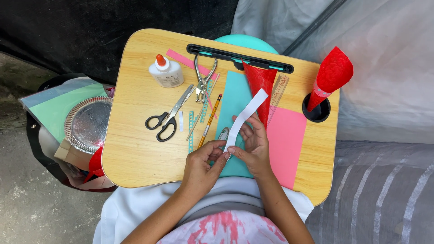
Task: Cutting small strips of tape and applying them to a red paper cone for a craft project.
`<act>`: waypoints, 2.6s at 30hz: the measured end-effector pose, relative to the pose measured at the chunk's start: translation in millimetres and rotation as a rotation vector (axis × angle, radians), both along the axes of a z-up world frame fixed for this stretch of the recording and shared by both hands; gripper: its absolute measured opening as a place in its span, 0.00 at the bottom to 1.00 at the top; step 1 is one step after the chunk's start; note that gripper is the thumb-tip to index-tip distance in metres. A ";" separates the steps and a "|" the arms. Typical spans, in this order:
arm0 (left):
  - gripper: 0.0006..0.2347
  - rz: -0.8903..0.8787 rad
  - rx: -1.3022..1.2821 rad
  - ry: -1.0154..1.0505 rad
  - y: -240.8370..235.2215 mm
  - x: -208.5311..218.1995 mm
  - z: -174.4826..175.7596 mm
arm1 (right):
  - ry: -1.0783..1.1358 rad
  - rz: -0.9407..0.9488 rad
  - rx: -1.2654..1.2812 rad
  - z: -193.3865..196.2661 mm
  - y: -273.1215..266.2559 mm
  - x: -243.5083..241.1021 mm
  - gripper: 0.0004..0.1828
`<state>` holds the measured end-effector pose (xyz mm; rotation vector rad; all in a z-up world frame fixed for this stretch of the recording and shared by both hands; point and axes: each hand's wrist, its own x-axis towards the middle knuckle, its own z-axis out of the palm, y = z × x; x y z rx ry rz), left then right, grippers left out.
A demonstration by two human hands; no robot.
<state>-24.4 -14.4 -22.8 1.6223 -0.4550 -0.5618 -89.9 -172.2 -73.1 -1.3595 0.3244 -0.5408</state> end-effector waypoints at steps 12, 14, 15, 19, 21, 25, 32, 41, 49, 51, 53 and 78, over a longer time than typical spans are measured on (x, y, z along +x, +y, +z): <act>0.11 0.208 0.819 -1.034 55.4 85.3 -29.2 | 0.002 0.084 -0.070 2.4 1.2 3.8 0.48; 0.13 0.193 0.865 -1.060 57.2 90.9 -40.5 | 0.011 0.092 -0.080 4.9 0.5 5.1 0.48; 0.14 0.176 0.908 -1.088 58.1 93.1 -46.5 | 0.019 0.096 -0.091 6.1 0.1 5.2 0.48; 0.16 0.167 0.949 -1.196 58.1 104.1 -68.0 | 0.025 0.093 -0.098 3.4 -0.3 3.8 0.47; 0.15 0.097 1.017 -1.217 62.4 110.7 -76.2 | 0.012 0.093 -0.104 -1.6 -1.5 3.1 0.48; 0.18 -0.043 0.995 -0.935 73.7 117.5 -48.5 | 0.026 0.089 -0.098 4.1 0.1 4.4 0.47; 0.11 -0.042 0.822 -0.901 42.2 120.5 -34.2 | 0.022 0.095 -0.100 -1.3 0.5 4.8 0.49; 0.03 -0.146 0.722 -0.720 3.8 130.2 -39.7 | 0.000 0.078 -0.081 -6.6 0.6 -0.5 0.49; 0.03 0.123 0.105 -0.413 -81.0 145.2 -1.9 | -0.029 0.052 -0.088 -9.2 5.3 -0.1 0.49; 0.03 0.167 0.084 -0.526 -109.7 160.3 -11.1 | -0.027 0.050 -0.071 -14.4 6.4 -2.2 0.49; 0.03 0.161 0.132 -0.522 -133.5 179.9 -26.7 | -0.024 0.056 -0.078 -10.9 5.9 -0.7 0.49; 0.05 -0.060 0.946 -0.771 78.3 122.4 -19.1 | -0.035 0.083 -0.017 -12.3 -1.3 4.7 0.50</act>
